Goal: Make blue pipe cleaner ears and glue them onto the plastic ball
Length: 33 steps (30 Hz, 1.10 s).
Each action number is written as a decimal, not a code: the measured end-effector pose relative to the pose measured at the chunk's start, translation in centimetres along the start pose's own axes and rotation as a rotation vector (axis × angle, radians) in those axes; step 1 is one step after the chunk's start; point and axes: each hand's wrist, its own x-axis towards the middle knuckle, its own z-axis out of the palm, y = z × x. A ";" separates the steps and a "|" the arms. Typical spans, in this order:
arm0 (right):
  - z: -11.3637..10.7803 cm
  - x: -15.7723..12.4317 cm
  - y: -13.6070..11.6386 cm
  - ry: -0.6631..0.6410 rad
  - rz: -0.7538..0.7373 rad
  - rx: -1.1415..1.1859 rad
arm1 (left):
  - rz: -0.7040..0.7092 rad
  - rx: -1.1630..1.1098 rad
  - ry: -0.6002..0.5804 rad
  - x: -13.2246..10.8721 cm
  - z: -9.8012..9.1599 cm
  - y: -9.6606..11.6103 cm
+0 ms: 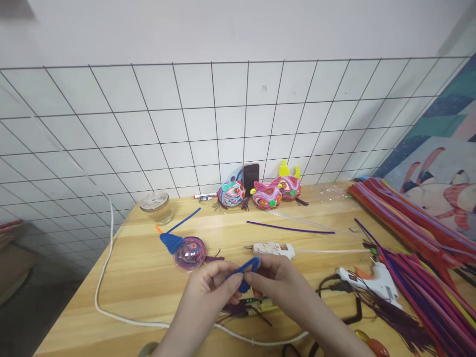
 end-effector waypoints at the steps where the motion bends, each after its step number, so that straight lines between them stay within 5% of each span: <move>1: 0.0 0.0 -0.1 0.000 -0.003 0.000 | -0.004 0.014 0.007 0.0 0.0 0.0; 12: -0.8 -0.1 0.0 -0.063 0.072 -0.087 | 0.019 0.016 0.130 0.3 -0.2 0.4; 28: -0.4 0.1 0.4 0.001 0.061 -0.119 | 0.013 -0.122 0.159 0.4 0.0 -0.2; 33: -0.2 0.0 0.3 0.012 0.074 -0.170 | -0.055 -0.082 0.085 0.7 -0.3 -0.5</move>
